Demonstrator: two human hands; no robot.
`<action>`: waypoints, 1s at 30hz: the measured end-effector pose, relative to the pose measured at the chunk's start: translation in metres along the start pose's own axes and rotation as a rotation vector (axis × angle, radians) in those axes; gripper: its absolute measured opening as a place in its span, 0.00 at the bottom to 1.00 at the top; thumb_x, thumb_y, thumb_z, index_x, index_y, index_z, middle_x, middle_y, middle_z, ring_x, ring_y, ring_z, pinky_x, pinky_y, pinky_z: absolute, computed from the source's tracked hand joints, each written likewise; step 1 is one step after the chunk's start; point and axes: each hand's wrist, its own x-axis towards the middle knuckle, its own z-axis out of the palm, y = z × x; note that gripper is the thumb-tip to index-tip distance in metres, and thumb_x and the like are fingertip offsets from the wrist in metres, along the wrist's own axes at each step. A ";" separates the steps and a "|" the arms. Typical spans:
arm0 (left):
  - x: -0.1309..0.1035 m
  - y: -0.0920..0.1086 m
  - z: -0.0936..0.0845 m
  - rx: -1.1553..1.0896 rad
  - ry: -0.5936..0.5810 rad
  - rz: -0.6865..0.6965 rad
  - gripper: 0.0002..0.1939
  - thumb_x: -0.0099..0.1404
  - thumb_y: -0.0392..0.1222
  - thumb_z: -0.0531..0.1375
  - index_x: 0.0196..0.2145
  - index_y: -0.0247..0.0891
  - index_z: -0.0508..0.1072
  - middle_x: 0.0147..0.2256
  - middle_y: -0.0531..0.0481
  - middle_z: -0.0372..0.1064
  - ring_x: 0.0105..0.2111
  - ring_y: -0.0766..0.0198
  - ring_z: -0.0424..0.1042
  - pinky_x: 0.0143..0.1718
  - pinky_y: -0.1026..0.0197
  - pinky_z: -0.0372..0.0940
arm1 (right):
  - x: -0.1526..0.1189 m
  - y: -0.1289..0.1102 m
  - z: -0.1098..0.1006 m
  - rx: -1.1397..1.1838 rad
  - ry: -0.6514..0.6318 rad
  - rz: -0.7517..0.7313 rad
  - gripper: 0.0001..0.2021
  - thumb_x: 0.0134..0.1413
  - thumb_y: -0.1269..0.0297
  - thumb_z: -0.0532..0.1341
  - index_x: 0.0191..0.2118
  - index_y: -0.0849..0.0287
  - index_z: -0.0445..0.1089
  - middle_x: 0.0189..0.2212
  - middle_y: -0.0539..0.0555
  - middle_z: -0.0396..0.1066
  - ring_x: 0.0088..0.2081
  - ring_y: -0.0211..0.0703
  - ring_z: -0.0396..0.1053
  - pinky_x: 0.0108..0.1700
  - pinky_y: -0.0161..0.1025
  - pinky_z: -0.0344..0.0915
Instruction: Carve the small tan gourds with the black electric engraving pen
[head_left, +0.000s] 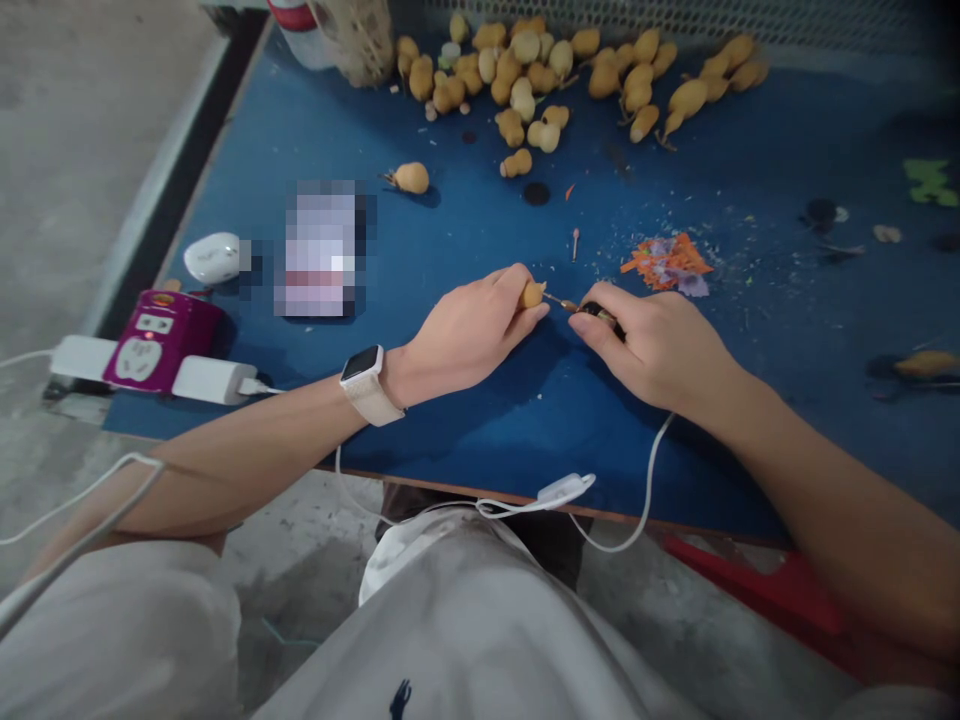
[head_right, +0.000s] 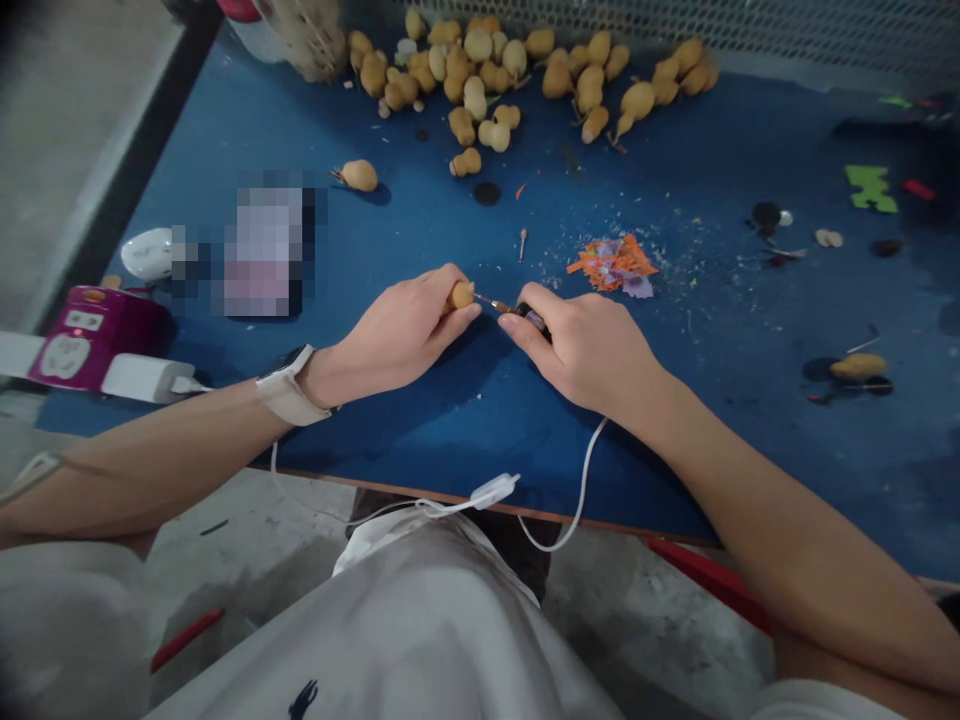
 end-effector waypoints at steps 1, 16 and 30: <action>0.000 0.000 0.000 -0.002 -0.001 0.001 0.07 0.87 0.42 0.56 0.45 0.41 0.66 0.40 0.45 0.76 0.35 0.56 0.75 0.37 0.55 0.66 | 0.000 0.000 0.000 0.002 -0.003 0.000 0.17 0.81 0.49 0.54 0.43 0.52 0.73 0.21 0.49 0.65 0.25 0.51 0.68 0.35 0.44 0.55; 0.001 -0.001 0.002 0.001 0.012 -0.008 0.08 0.87 0.43 0.56 0.45 0.41 0.67 0.40 0.45 0.76 0.35 0.56 0.76 0.37 0.54 0.68 | 0.000 0.001 0.000 0.012 0.000 -0.004 0.17 0.80 0.48 0.53 0.43 0.52 0.72 0.22 0.50 0.66 0.26 0.51 0.67 0.35 0.45 0.55; 0.001 0.001 0.001 0.030 -0.020 -0.007 0.08 0.87 0.44 0.56 0.46 0.41 0.67 0.41 0.44 0.76 0.37 0.54 0.78 0.39 0.54 0.69 | 0.000 -0.002 -0.002 0.017 -0.011 -0.011 0.17 0.81 0.49 0.54 0.43 0.51 0.72 0.21 0.50 0.67 0.26 0.52 0.69 0.35 0.45 0.55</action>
